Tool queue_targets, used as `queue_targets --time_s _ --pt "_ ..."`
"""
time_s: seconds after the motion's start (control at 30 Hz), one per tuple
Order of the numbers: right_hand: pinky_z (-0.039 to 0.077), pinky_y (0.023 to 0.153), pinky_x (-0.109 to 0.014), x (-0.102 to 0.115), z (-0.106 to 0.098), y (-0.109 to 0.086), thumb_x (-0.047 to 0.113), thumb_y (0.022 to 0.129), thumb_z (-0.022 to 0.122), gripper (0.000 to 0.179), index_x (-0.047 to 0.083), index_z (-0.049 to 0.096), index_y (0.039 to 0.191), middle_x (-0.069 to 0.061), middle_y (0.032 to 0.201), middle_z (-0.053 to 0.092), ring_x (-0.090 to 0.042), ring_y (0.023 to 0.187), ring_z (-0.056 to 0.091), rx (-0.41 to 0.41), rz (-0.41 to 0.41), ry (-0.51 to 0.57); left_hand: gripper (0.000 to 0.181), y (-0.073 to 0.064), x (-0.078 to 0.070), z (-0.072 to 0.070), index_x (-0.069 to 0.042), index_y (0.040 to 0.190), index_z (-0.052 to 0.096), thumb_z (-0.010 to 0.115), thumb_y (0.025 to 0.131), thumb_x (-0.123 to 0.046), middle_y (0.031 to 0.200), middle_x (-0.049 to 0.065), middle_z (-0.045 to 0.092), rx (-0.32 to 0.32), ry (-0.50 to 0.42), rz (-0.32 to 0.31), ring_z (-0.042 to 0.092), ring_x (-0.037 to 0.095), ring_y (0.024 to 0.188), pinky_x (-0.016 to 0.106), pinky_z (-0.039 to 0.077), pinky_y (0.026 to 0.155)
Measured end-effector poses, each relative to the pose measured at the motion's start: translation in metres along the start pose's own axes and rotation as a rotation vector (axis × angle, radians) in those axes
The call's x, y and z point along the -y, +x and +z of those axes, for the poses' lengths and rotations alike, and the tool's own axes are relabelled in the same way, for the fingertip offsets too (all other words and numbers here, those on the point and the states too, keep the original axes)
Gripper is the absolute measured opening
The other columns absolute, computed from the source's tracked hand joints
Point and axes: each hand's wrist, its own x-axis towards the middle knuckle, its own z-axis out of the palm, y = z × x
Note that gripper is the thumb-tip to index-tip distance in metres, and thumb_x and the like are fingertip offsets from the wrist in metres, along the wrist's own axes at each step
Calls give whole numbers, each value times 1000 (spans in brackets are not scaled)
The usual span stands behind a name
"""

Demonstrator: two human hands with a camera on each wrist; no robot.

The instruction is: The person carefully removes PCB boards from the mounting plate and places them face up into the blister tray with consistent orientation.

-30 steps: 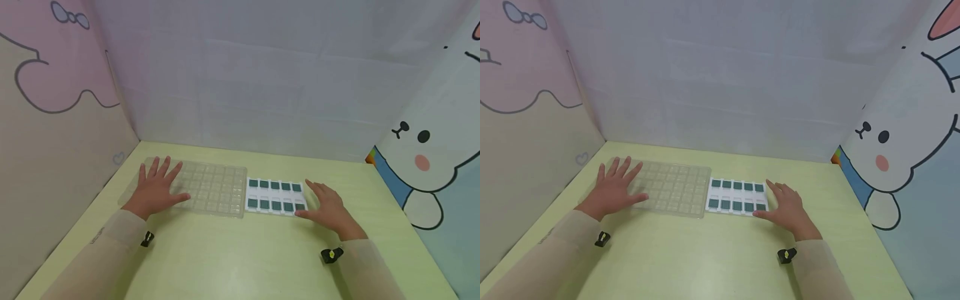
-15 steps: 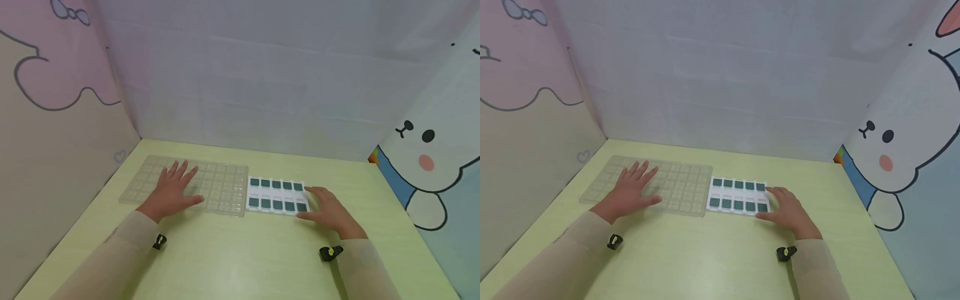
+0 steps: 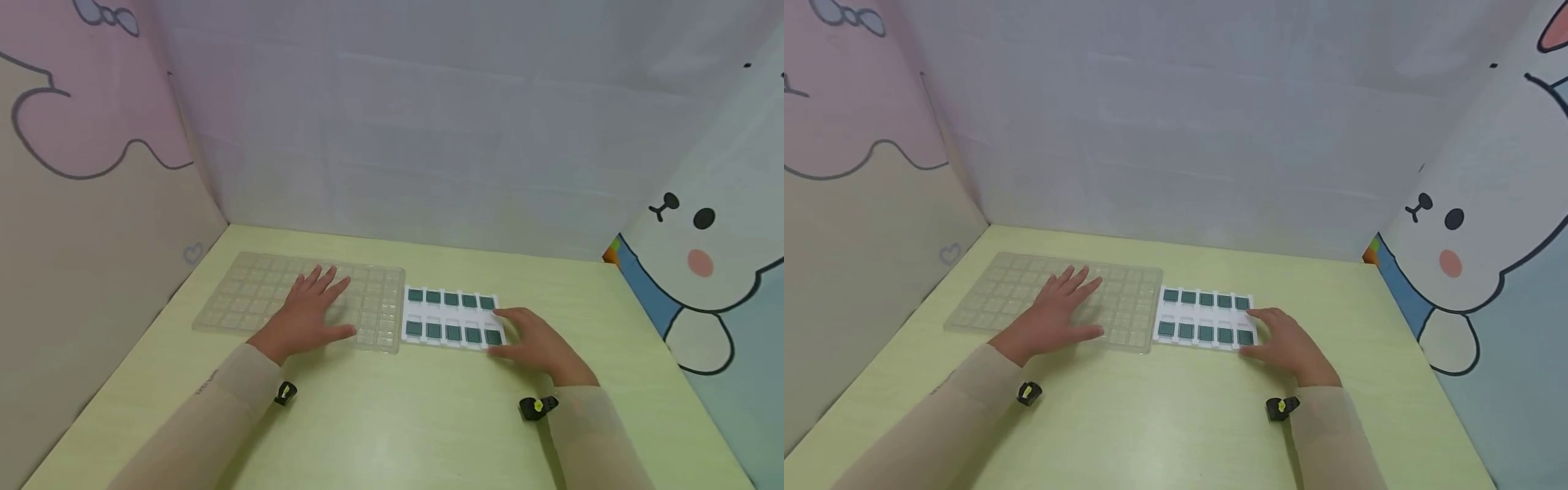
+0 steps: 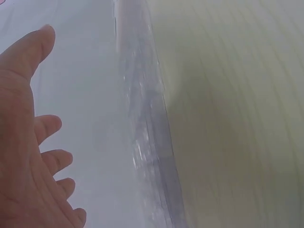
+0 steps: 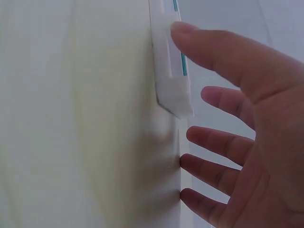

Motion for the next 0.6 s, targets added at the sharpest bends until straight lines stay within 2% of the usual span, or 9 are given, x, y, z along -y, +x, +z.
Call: queue_targets --time_s 0.2,0.37,0.6 --pt "34 112 -64 1 -4 0 38 84 86 80 5 53 149 -25 149 50 -48 139 41 12 22 28 94 7 -8 7 -20 164 29 67 90 -65 171 12 15 27 -10 6 0 36 157 60 1 123" --pt "34 112 -64 2 -4 1 39 85 85 78 7 55 148 -25 149 50 -49 139 41 36 58 36 93 10 -13 10 -20 164 30 66 91 -64 171 12 16 31 -22 32 1 35 157 60 0 123" --pt "34 111 -64 1 -3 3 39 87 83 72 5 58 145 -25 147 52 -49 138 43 32 63 39 92 15 -19 16 -20 165 28 63 93 -65 171 11 15 59 -35 58 1 34 158 56 0 124"
